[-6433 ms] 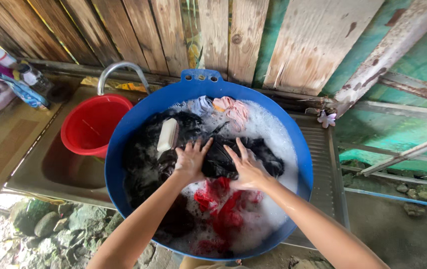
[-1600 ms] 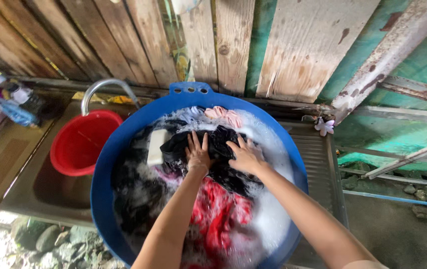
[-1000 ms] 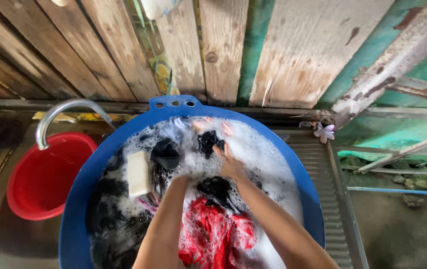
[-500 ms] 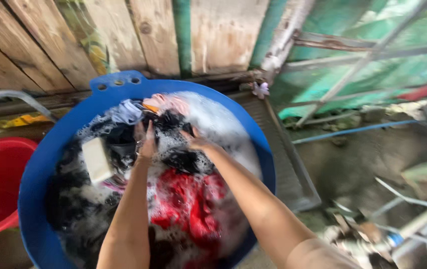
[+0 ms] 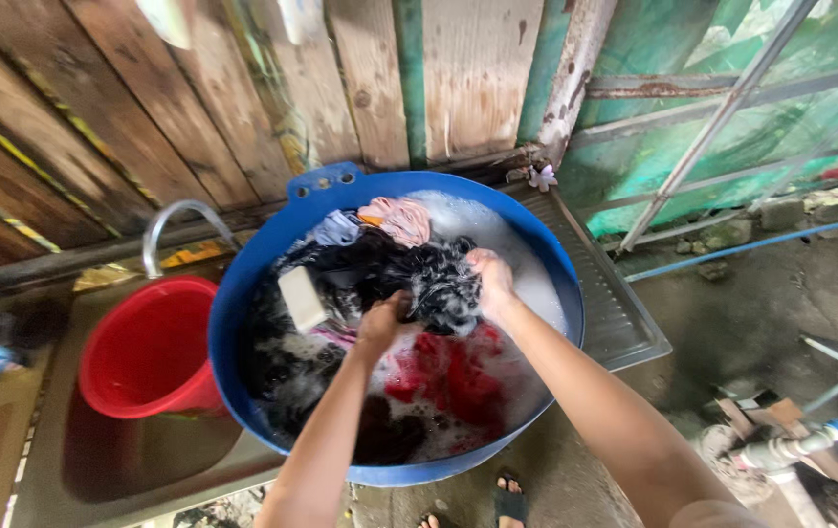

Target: The person washes clothes in a basin of soapy water, rubbing them with a soap bar and scrubbing them by hand and with a brush.

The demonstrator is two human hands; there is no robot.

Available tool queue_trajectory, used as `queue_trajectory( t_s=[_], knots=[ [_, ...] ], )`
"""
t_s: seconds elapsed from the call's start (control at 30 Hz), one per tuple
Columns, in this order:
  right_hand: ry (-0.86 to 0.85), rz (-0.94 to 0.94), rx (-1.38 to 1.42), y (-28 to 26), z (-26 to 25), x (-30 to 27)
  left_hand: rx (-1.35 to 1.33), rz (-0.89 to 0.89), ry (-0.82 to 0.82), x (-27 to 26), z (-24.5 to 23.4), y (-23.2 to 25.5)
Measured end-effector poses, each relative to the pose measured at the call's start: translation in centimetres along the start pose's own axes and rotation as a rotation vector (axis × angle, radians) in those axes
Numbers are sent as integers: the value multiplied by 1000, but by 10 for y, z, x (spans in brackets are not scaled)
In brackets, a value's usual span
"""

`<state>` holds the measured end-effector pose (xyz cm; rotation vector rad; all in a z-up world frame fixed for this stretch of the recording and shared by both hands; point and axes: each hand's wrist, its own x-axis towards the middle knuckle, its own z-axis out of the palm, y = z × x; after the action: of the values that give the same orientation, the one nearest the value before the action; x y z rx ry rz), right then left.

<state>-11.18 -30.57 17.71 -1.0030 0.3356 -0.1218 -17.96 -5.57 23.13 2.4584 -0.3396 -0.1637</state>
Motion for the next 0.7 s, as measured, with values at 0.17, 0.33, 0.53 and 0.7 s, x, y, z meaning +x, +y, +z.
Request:
queue_trajectory(
  t_s=[0.17, 0.33, 0.53, 0.7],
  knots=[
    [-51, -21, 66, -54, 69, -24, -647, -205, 25, 34, 15, -16],
    [-102, 147, 303, -125, 101, -51, -797, 307, 222, 76, -69, -28],
    [-332, 71, 70, -142, 95, -25, -1013, 204, 478, 116, -181, 3],
    [-426, 92, -665, -117, 54, -12, 63, 49, 648, 70, -229, 39]
  ],
)
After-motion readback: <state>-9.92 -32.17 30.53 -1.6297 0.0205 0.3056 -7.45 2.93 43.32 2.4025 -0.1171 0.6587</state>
